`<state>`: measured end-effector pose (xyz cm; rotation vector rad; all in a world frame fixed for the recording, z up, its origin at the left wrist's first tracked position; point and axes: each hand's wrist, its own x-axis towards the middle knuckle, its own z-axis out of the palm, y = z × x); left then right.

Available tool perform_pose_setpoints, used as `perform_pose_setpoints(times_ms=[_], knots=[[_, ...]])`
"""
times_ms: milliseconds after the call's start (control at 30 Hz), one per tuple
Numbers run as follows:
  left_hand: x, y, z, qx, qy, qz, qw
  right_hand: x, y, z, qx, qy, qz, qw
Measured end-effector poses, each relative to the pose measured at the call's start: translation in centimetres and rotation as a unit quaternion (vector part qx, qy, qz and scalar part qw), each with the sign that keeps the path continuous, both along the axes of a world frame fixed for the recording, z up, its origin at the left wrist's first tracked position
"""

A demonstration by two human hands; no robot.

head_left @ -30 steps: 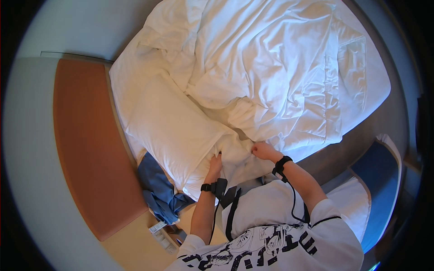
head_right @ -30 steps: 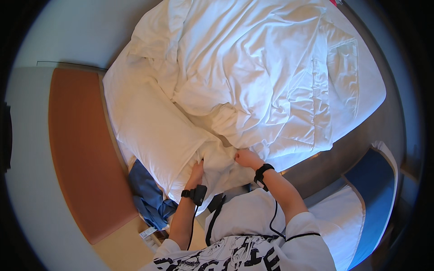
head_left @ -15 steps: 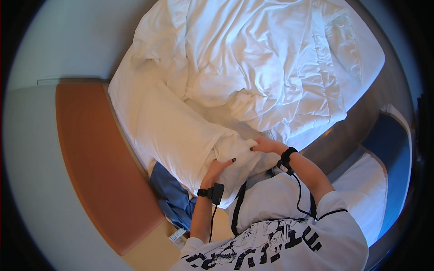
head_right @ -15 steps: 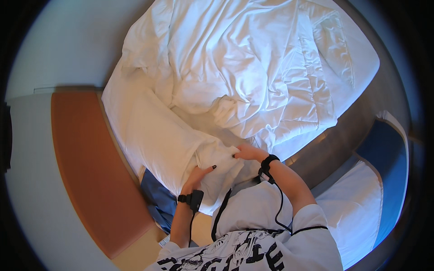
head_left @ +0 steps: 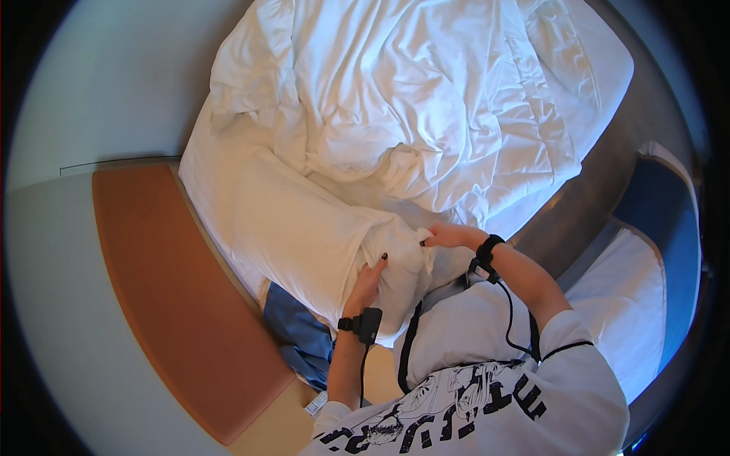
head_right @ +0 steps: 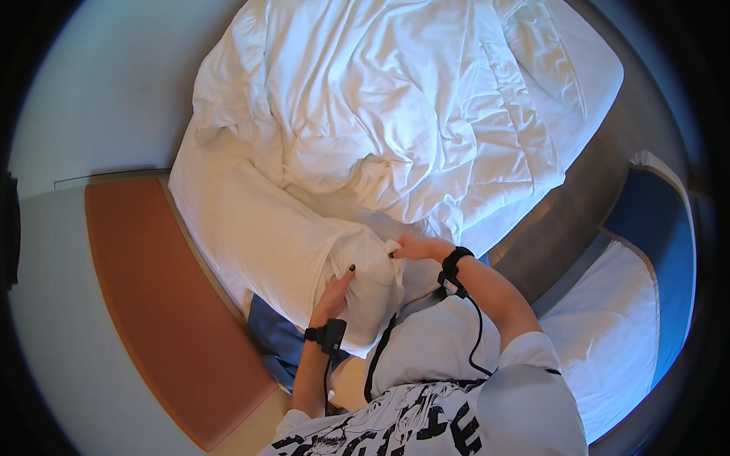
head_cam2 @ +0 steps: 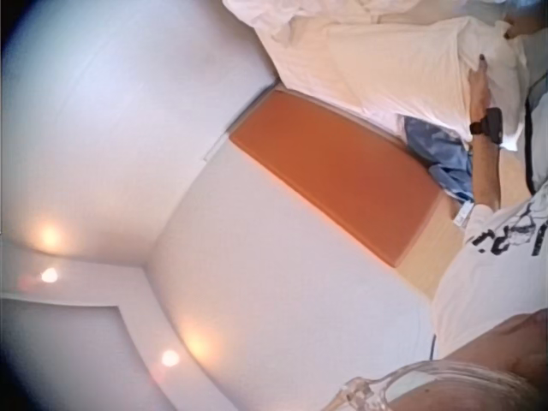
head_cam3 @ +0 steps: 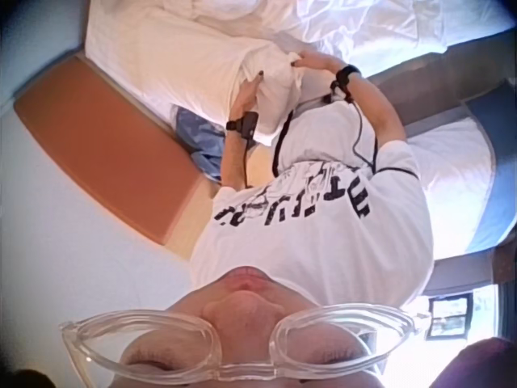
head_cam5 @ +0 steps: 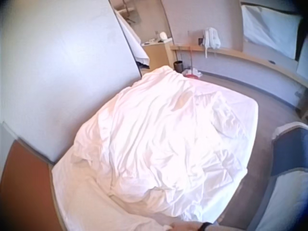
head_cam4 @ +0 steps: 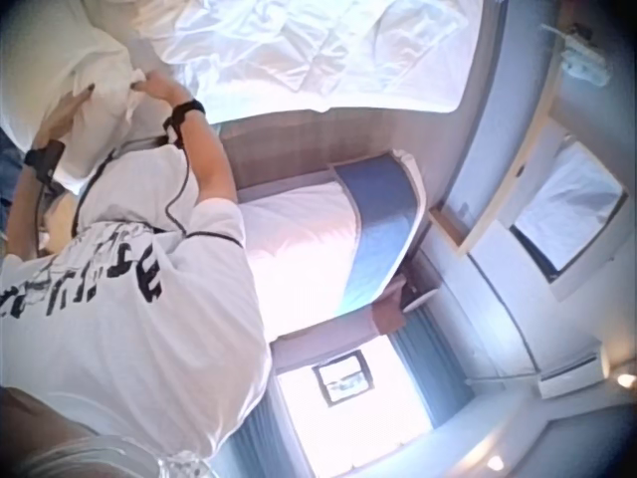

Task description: The person makes a bed by first placing a pillow into a pillowcase and arranging it against the headboard. They then spread a white duvet over the mattress, smoothing and adjusting it to cover the bed evenly.

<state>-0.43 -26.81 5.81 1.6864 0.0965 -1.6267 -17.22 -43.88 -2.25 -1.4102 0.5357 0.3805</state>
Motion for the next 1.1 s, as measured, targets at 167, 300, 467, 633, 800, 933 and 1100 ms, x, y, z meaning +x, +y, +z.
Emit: perform_pose_setpoints(times_ms=[167, 300, 467, 633, 800, 933, 1100], knots=[[0.3, 0.1, -0.6, -0.017, -0.008, 0.025, 1.000, 0.3, 0.0, -0.2, -0.007, -0.021, -0.006, 1.000], [-0.3, 0.3, -2.0, 0.027, -0.094, 0.038, 0.994, 1.1, -0.2, 1.9, -0.019, -0.025, 0.014, 0.999], [-0.6, 1.0, -2.2, -0.012, -0.074, 0.059, 0.995, 1.2, 0.0, -0.1, -0.004, -0.030, -0.022, 0.999], [-0.3, 1.6, -1.8, -0.003, -0.059, 0.031, 0.998, 0.6, -1.4, 1.4, 0.117, 0.011, -0.027, 0.993], [0.7, 0.7, 1.2, 0.058, 0.014, 0.050, 0.997, 1.6, -0.9, 2.2, 0.224, 0.028, -0.016, 0.974], [0.5, -0.1, 3.1, 0.011, 0.008, -0.085, 0.996, 2.1, 0.2, 0.6, 0.230, 0.030, -0.003, 0.973], [0.2, 0.7, 2.1, -0.005, 0.007, -0.029, 1.000, 2.3, 0.1, 1.0, 0.188, 0.009, 0.023, 0.982]])
